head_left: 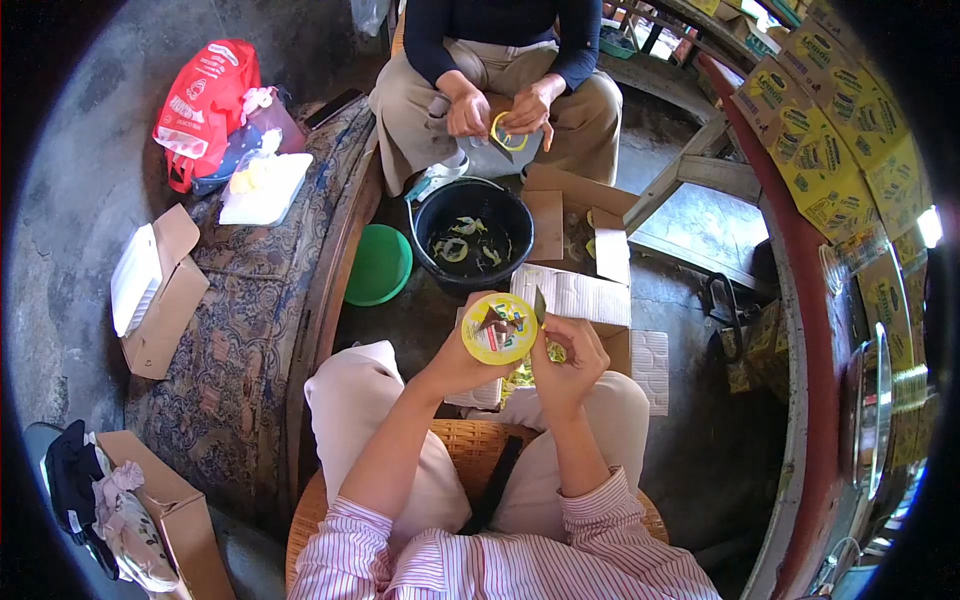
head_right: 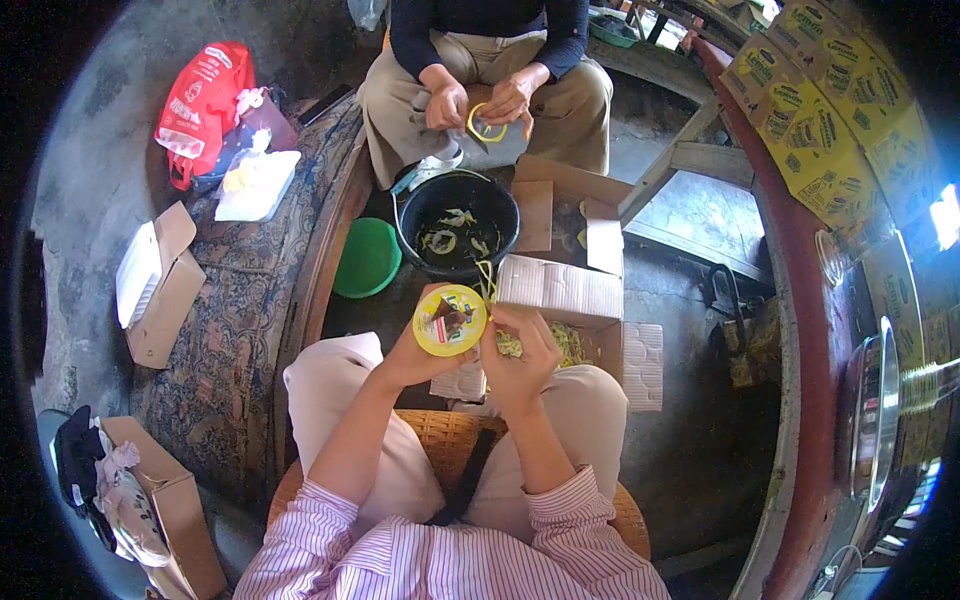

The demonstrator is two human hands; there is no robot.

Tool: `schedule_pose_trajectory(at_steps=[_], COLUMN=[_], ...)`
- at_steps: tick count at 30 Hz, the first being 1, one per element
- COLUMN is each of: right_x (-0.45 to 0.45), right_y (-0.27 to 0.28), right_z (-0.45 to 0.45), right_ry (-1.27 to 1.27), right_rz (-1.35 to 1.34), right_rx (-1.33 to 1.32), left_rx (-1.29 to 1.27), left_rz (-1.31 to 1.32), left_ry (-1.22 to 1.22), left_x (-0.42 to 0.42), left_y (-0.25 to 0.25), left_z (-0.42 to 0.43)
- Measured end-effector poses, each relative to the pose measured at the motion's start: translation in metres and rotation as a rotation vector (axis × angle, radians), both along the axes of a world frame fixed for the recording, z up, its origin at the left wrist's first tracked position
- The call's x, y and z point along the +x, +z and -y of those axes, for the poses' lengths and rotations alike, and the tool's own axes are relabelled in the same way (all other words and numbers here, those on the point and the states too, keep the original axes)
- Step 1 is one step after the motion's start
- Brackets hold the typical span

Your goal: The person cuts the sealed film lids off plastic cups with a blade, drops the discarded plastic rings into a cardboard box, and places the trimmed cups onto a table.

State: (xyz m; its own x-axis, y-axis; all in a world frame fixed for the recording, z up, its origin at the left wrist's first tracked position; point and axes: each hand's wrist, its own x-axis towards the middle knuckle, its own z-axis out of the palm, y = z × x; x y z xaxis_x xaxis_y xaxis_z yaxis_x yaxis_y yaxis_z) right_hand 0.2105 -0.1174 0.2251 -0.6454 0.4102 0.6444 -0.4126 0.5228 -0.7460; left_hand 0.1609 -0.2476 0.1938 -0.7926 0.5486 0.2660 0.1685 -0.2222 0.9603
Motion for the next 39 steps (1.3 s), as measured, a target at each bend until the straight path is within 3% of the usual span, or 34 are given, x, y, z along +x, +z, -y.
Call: schedule_pose_trajectory(at_steps=[11, 26, 35, 39], right_x=[-0.001, -0.002, -0.002, -0.001], right_y=[-0.001, -0.002, -0.004, -0.004], right_z=[0.002, 0.003, -0.002, -0.003], right_ry=[-0.014, -0.082, -0.053, -0.03], right_rz=[-0.002, -0.014, 0.004, 0.008], right_rx=[-0.012, 0.105, 0.062, 0.034], left_rx=[0.113, 0.001, -0.097, 0.004], left_rz=[0.131, -0.17, -0.218, -0.091], left_ry=[0.085, 0.191, 0.127, 0.089], left_x=[0.001, 0.004, 0.0, 0.002], left_y=[-0.005, -0.001, -0.014, -0.005], left_z=[-0.002, -0.008, -0.003, -0.003])
